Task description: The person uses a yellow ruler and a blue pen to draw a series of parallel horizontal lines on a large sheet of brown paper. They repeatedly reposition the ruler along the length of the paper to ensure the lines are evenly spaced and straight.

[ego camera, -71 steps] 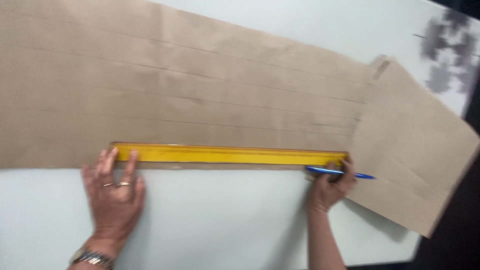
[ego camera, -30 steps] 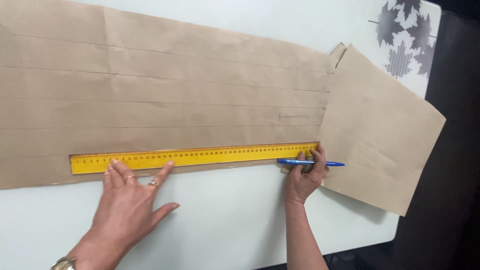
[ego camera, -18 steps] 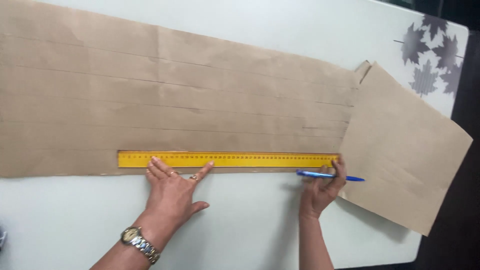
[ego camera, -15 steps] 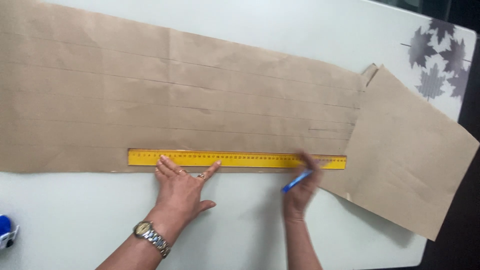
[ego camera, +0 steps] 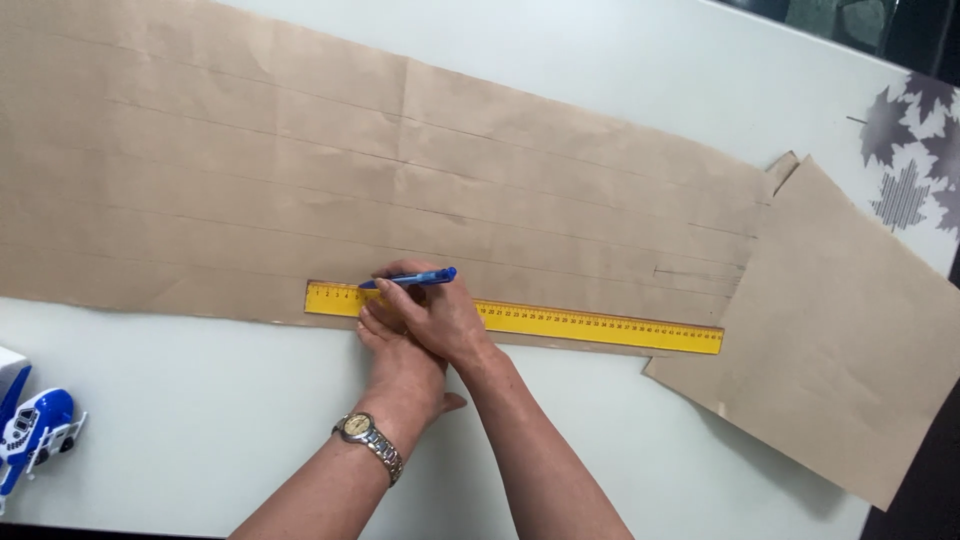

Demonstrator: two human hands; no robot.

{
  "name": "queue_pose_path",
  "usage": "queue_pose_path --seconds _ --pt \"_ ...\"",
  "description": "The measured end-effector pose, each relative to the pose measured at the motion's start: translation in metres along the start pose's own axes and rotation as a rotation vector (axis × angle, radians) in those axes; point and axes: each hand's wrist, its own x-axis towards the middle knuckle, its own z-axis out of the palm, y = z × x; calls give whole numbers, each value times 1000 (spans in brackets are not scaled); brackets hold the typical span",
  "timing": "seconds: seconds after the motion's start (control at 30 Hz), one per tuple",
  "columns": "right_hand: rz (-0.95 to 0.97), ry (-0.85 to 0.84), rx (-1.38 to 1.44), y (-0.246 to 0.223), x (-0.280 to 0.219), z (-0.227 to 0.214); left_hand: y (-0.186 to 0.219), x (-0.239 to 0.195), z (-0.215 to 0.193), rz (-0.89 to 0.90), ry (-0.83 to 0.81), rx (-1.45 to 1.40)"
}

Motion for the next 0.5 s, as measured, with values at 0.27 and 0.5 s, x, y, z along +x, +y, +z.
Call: queue_pose_path --seconds 0.27,0.5 --pt "-2 -68 28 -18 9 5 -2 -24 -33 13 26 15" --pt "0 -56 -21 -9 0 -7 0 -4 -5 26 49 -38"
